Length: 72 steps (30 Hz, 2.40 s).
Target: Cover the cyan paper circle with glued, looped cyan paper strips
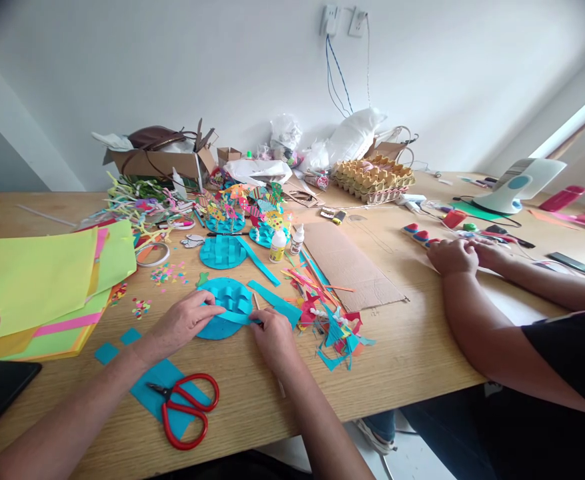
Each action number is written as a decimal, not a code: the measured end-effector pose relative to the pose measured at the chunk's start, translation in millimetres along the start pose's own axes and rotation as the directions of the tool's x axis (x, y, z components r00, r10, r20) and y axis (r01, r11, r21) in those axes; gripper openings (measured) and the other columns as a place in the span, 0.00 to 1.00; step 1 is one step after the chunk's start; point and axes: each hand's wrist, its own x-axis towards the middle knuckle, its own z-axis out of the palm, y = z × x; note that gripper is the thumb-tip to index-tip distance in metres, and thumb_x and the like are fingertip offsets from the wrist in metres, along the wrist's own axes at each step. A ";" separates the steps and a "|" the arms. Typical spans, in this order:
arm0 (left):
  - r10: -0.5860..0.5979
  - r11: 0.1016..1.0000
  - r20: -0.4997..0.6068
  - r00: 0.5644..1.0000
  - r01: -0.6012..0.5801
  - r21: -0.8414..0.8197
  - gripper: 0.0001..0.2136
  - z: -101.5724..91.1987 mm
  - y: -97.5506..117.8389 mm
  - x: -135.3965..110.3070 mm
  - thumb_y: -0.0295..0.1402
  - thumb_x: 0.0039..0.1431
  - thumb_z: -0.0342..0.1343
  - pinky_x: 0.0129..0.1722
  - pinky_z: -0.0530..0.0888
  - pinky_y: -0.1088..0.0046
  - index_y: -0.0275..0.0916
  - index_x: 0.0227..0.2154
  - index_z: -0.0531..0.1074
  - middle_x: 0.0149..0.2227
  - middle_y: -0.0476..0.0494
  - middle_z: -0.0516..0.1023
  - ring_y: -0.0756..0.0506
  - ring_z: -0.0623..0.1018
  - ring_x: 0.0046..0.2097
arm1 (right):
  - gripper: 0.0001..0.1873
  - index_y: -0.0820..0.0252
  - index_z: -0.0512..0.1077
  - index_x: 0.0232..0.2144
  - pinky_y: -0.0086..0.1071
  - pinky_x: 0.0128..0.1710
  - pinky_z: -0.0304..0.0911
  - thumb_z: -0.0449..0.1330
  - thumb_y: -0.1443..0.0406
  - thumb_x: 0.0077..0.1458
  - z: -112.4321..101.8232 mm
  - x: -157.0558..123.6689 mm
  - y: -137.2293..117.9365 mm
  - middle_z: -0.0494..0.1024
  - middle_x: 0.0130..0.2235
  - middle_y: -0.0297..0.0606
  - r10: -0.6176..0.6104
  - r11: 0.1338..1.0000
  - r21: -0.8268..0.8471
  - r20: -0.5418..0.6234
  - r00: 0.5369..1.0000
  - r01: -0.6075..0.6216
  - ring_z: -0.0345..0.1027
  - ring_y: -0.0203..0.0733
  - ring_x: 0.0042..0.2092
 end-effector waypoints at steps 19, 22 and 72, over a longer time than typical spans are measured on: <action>0.007 1.000 -0.023 1.000 -0.007 0.009 0.12 1.3 -0.4 -1.4 0.22 0.57 0.46 0.36 0.70 0.73 0.39 0.36 0.74 0.34 0.45 0.67 0.48 0.70 0.37 | 0.12 0.57 0.76 0.35 0.29 0.41 0.61 0.57 0.72 0.48 -1.0 1.3 -4.5 0.78 0.37 0.37 0.032 0.998 -0.048 0.025 0.999 -0.031 0.70 0.40 0.40; -0.001 1.000 -0.026 1.000 0.001 0.002 0.12 0.1 -0.1 -1.6 0.22 0.57 0.46 0.36 0.70 0.73 0.40 0.36 0.74 0.35 0.45 0.67 0.48 0.70 0.37 | 0.12 0.57 0.76 0.35 0.29 0.41 0.61 0.57 0.72 0.49 -1.2 1.3 -5.9 0.78 0.37 0.37 0.036 0.998 -0.049 0.029 0.999 -0.035 0.70 0.41 0.41; -0.037 0.999 -0.040 0.999 0.036 -0.022 0.13 -0.6 2.3 -2.3 0.22 0.57 0.46 0.37 0.71 0.72 0.40 0.37 0.74 0.35 0.45 0.68 0.48 0.70 0.38 | 0.17 0.46 0.72 0.42 0.34 0.37 0.52 0.50 0.69 0.56 13.5 -12.2 -11.1 0.70 0.45 0.37 -0.120 0.900 -0.413 0.069 0.990 0.138 0.57 0.45 0.46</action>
